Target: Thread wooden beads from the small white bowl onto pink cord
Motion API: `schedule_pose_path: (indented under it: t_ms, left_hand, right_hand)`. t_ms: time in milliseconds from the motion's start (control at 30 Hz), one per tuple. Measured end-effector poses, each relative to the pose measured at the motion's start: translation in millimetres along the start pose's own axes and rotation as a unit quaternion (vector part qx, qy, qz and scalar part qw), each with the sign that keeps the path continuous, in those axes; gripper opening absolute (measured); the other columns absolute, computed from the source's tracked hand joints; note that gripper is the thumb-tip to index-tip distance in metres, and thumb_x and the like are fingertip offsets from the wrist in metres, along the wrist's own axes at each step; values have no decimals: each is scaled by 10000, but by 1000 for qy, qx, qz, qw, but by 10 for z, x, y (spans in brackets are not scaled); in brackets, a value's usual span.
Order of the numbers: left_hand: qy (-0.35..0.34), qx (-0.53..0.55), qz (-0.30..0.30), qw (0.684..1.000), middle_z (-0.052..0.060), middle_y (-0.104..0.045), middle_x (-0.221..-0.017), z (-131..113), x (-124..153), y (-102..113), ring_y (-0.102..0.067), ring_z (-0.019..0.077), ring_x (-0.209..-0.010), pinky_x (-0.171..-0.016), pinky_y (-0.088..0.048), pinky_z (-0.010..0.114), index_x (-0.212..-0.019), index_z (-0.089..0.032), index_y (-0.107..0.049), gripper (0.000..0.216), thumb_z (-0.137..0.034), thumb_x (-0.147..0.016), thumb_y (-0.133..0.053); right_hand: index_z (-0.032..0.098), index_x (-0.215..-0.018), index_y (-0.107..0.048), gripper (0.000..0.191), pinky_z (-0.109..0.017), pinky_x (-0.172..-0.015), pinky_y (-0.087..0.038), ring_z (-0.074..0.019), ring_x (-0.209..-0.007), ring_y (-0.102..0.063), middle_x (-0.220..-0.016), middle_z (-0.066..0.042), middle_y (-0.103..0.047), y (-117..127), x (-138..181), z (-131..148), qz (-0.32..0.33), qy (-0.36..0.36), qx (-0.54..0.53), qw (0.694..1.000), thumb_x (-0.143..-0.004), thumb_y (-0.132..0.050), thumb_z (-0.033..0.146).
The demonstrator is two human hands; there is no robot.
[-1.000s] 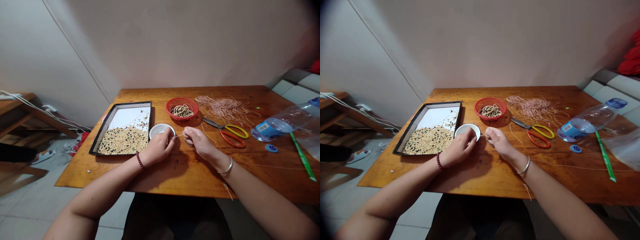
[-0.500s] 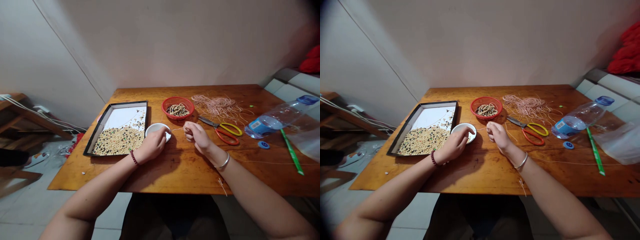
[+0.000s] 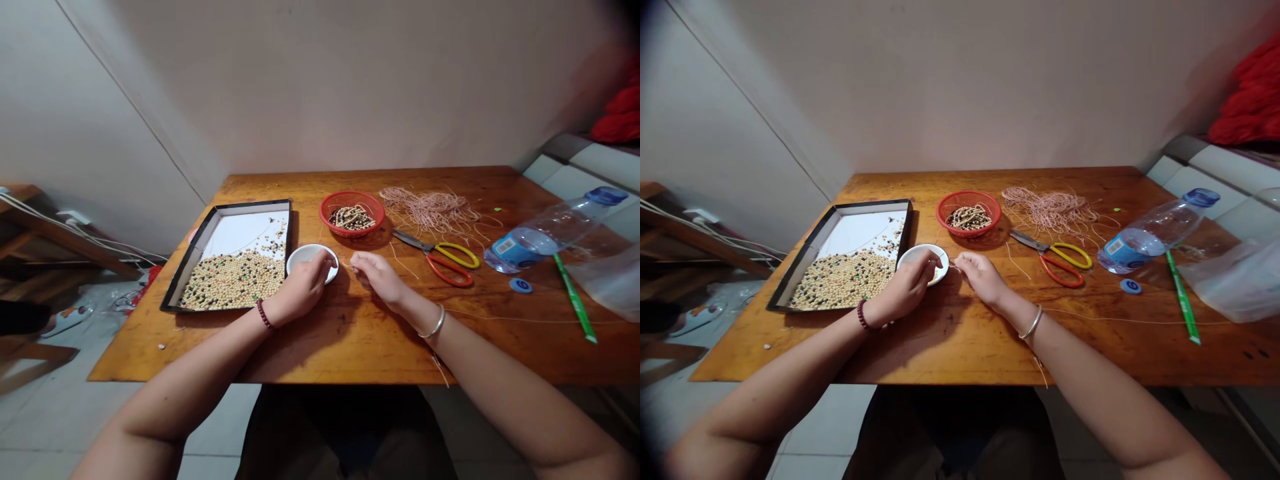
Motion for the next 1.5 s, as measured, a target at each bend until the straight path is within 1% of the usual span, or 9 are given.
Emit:
schedule_pose_path:
  t_ms: [133,200,333,433,500,633,833,967,1500]
  left_hand:
    - [-4,23,-16,1000,43,-576,-795,-40,2,13,-497,142,-668,-637,-404,256,-945,-183,-482,229,-298,-979,-287]
    - [3,-3,-31,999,46,-588,-799,-49,11,29,-520,145,-680,-647,-407,256,-948,-184,-493,248,-295,-985,-274]
    - [53,-197,-48,978,69,-636,-805,1,43,82,-579,176,-660,-616,-391,276,-990,-189,-529,288,-330,-985,-277]
    - [83,-339,1,937,85,-640,-719,89,57,95,-592,210,-598,-560,-363,286,-939,-182,-562,350,-371,-980,-270]
    - [85,-373,35,923,91,-642,-701,143,55,95,-604,222,-596,-547,-355,286,-884,-179,-571,379,-386,-978,-267]
    - [88,-356,34,930,91,-652,-724,184,31,115,-613,225,-621,-551,-359,285,-878,-177,-569,376,-390,-979,-277]
    - [50,-186,-52,980,64,-662,-876,114,-33,154,-601,188,-776,-681,-428,286,-949,-185,-560,264,-356,-969,-360]
    - [16,-159,-104,982,68,-642,-931,109,-68,180,-569,200,-890,-803,-432,317,-902,-175,-604,249,-355,-943,-436]
    - [113,-279,-86,950,17,-729,-857,287,-46,236,-649,203,-720,-541,-359,268,-978,-250,-641,190,-378,-887,-534]
  right_hand:
    - [199,-586,-409,325,-211,-401,-145,-58,-430,-223,-506,74,-305,-37,16,-12,18,14,9,1000,-756,-584,414]
    - [200,-588,-413,317,-211,-399,-143,-57,-427,-217,-505,76,-296,-29,12,-9,14,12,3,1000,-752,-587,407]
    - [198,-602,-414,262,-199,-391,-120,-49,-410,-206,-505,80,-300,87,-22,9,-68,6,-33,997,-741,-565,361]
    - [193,-612,-400,220,-185,-385,-107,-35,-397,-209,-528,80,-310,188,-33,4,-146,-11,-57,988,-739,-537,310]
    - [192,-614,-391,210,-178,-379,-103,-27,-389,-206,-535,82,-306,211,-31,-14,-167,-33,-68,983,-742,-524,292]
    - [187,-610,-391,213,-168,-371,-102,-21,-384,-209,-534,83,-303,195,-23,-26,-163,-44,-68,983,-741,-527,286]
    - [190,-619,-396,206,-167,-364,-104,-22,-377,-210,-531,85,-313,223,-32,-12,-173,-35,-71,982,-738,-526,297]
    - [192,-624,-398,200,-169,-363,-108,-23,-375,-205,-526,88,-309,240,-43,-15,-172,-33,-75,982,-742,-522,295]
    - [192,-618,-406,209,-169,-362,-101,-24,-372,-199,-508,94,-301,190,-33,-63,-143,-56,-55,987,-733,-527,318]
Point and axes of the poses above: each hand's wrist, its own x-axis away from the middle knuckle, its own y-axis out of the back of the hand, z = x × y, the point moved 4 cm from there along -x, towards the middle knuckle
